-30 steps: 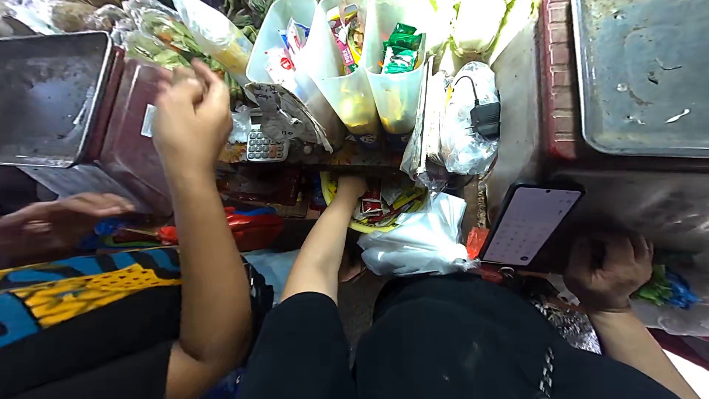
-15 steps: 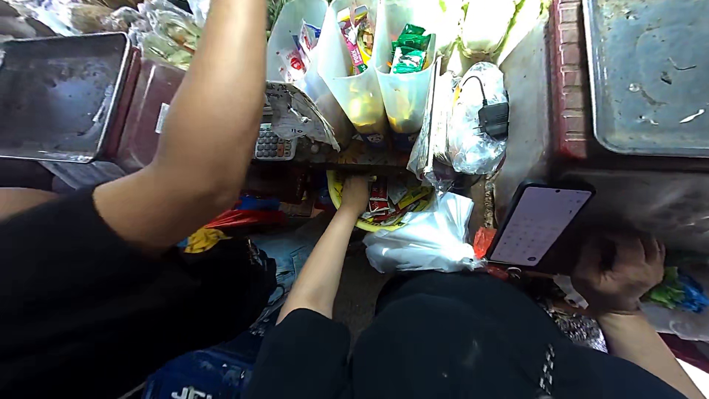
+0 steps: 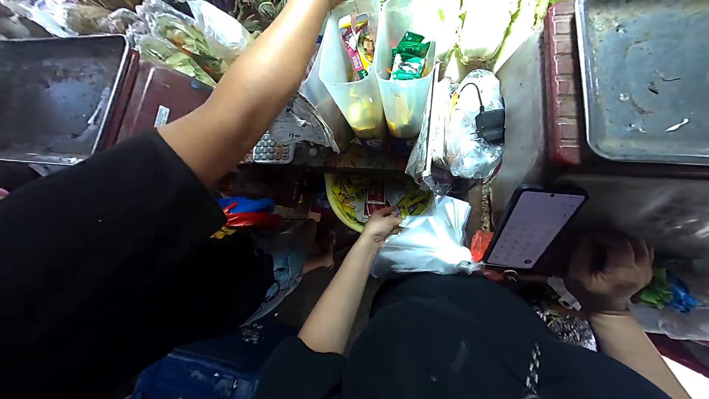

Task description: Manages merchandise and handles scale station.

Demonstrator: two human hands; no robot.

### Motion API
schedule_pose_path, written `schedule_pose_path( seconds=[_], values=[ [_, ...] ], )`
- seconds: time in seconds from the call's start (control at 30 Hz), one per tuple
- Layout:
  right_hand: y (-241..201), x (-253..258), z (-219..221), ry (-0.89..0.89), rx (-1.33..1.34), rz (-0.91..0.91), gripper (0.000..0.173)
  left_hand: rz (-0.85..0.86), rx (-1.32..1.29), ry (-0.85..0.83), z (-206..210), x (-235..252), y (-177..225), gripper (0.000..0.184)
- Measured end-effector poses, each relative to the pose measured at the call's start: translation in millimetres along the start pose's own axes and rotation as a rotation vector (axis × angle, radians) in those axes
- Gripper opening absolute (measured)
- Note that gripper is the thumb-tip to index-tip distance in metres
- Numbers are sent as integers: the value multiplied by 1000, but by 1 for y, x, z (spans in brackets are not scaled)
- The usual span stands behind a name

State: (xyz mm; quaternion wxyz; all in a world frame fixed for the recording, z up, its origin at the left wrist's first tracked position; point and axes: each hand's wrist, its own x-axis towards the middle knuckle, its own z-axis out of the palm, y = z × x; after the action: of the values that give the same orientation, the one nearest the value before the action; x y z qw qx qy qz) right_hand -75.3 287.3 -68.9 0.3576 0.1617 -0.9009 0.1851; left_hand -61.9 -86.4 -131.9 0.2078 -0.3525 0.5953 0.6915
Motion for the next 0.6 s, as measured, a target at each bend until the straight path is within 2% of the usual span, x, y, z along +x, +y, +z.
schedule_pose_path(
  seconds=[0.07,0.13,0.23,0.27,0.33,0.4,0.5,0.6],
  values=[
    [1,0,1,0,-2,3,31,15,-30,15,2,7,0,56],
    [1,-1,1,0,-5,7,31,55,140,45,4,16,-1,52],
    [2,-1,2,-1,-9,9,31,55,840,130,7,13,13,50],
    [2,-1,2,-2,-7,10,32,16,1045,152,11,8,20,54],
    [2,0,2,-1,-3,13,31,-37,1270,171,21,3,35,71],
    [2,-1,2,1,-2,16,31,84,1326,162,26,10,38,72],
    [2,-1,2,4,-7,6,31,333,1307,106,24,37,18,63],
    [1,-1,2,9,-20,9,31,382,1207,161,23,58,4,61]
  ],
)
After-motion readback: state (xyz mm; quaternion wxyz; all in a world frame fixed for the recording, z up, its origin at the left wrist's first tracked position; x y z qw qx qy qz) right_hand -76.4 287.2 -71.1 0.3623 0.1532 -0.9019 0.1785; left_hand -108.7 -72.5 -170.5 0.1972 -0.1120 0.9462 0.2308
